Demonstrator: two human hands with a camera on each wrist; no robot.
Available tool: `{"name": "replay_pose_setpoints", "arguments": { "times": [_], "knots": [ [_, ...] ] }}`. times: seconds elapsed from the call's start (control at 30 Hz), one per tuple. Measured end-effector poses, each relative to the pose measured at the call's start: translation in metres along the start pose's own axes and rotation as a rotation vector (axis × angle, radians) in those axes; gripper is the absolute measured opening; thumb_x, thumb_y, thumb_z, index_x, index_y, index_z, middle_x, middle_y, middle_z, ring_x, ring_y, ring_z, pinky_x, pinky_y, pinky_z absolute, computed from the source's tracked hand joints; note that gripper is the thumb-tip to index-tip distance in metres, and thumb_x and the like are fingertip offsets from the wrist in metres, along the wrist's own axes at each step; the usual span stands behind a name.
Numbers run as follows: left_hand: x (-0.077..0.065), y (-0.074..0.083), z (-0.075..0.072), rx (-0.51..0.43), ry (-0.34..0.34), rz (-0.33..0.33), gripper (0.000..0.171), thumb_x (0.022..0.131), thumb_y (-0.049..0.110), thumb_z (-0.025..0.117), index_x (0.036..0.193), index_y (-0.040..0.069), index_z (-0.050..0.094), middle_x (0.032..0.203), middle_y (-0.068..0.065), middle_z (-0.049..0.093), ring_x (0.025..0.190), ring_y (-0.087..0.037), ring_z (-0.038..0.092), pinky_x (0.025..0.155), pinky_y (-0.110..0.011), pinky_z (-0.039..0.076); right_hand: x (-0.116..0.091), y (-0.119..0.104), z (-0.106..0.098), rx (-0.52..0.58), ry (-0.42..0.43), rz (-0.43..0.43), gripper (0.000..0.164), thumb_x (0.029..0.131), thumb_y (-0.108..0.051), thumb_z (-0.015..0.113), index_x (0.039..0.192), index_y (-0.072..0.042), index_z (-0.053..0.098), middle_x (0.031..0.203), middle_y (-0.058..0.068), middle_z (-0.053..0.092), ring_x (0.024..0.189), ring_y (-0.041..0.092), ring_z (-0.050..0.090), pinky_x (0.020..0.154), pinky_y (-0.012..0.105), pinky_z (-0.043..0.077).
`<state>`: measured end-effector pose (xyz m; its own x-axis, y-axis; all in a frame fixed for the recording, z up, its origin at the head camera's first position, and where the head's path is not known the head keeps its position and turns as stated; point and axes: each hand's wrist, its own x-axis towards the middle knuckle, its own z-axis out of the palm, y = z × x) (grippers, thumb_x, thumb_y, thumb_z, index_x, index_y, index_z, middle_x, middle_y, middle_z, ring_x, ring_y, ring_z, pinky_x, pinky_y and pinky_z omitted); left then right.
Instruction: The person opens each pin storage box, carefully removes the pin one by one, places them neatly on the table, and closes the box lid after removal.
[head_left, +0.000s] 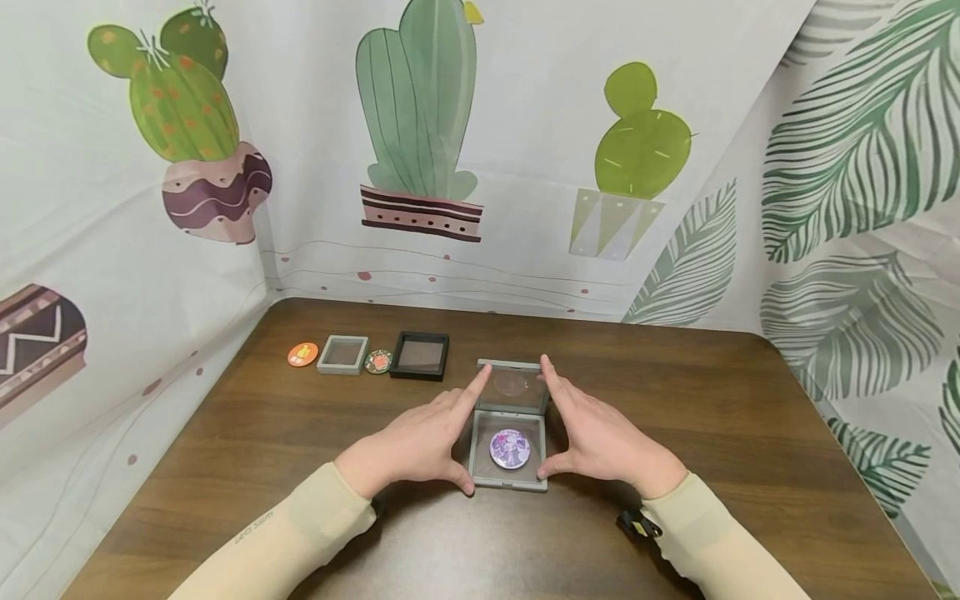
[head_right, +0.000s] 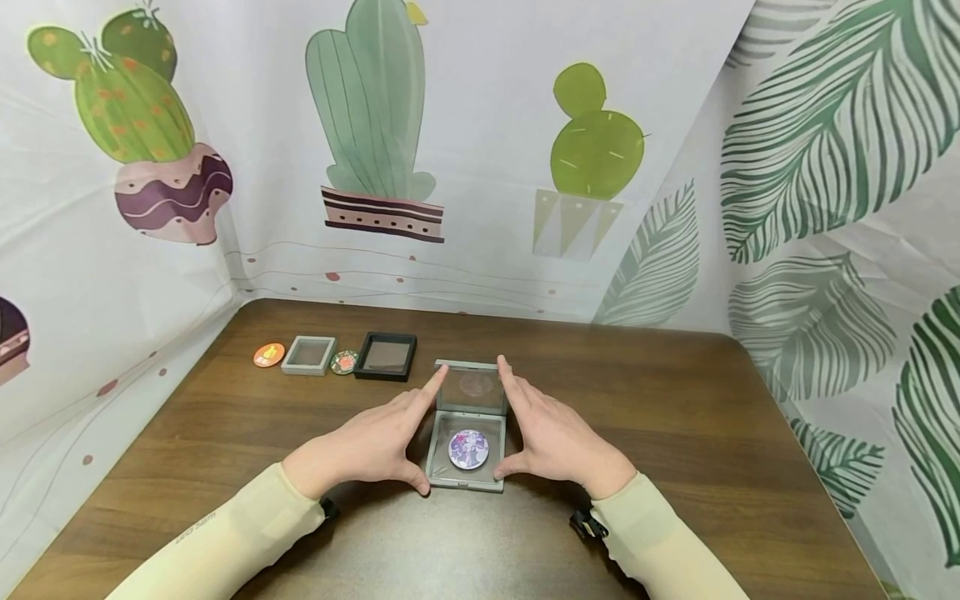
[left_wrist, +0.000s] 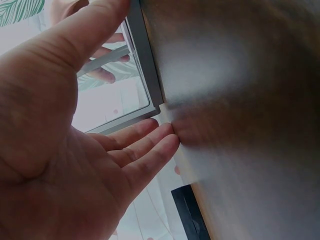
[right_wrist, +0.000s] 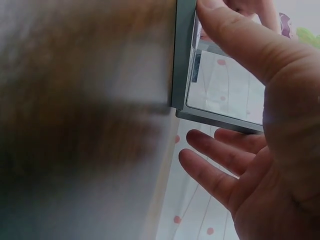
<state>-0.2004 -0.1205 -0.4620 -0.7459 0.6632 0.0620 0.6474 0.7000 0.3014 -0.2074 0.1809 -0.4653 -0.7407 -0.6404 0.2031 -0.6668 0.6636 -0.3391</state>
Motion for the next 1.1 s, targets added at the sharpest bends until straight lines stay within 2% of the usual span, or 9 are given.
{"name": "replay_pose_setpoints", "arguments": {
  "times": [0.33, 0.53, 1.1],
  "knots": [
    [-0.0003, -0.0001, 0.001, -0.004, 0.01, 0.014, 0.154, 0.05, 0.073, 0.082, 0.155, 0.025, -0.021, 0.138, -0.013, 0.048, 0.125, -0.023, 0.046, 0.09, -0.042, 0.049, -0.0011, -0.0027, -0.0009, -0.01, 0.005, -0.017, 0.157, 0.048, -0.074, 0.082, 0.156, -0.016, -0.017, 0.156, 0.012, 0.031, 0.137, 0.02, 0.034, 0.104, 0.043, 0.039],
    [-0.0001, 0.0009, 0.0003, 0.001, 0.0, 0.003, 0.154, 0.05, 0.072, 0.082, 0.155, 0.025, -0.021, 0.139, -0.012, 0.047, 0.127, -0.022, 0.044, 0.092, -0.042, 0.048, -0.0027, -0.0037, -0.0006, -0.038, 0.014, -0.021, 0.162, 0.042, -0.074, 0.083, 0.156, -0.015, -0.016, 0.159, 0.009, 0.024, 0.139, 0.019, 0.03, 0.105, 0.042, 0.037],
    [-0.0002, 0.0026, -0.0016, 0.006, -0.013, 0.005, 0.153, 0.051, 0.07, 0.083, 0.156, 0.023, -0.018, 0.141, -0.012, 0.045, 0.127, -0.022, 0.044, 0.091, -0.041, 0.048, -0.0021, -0.0052, 0.0, -0.039, -0.004, -0.002, 0.161, 0.043, -0.074, 0.084, 0.156, -0.017, -0.017, 0.161, 0.006, 0.016, 0.14, 0.022, 0.028, 0.105, 0.044, 0.037]
  ]
}}
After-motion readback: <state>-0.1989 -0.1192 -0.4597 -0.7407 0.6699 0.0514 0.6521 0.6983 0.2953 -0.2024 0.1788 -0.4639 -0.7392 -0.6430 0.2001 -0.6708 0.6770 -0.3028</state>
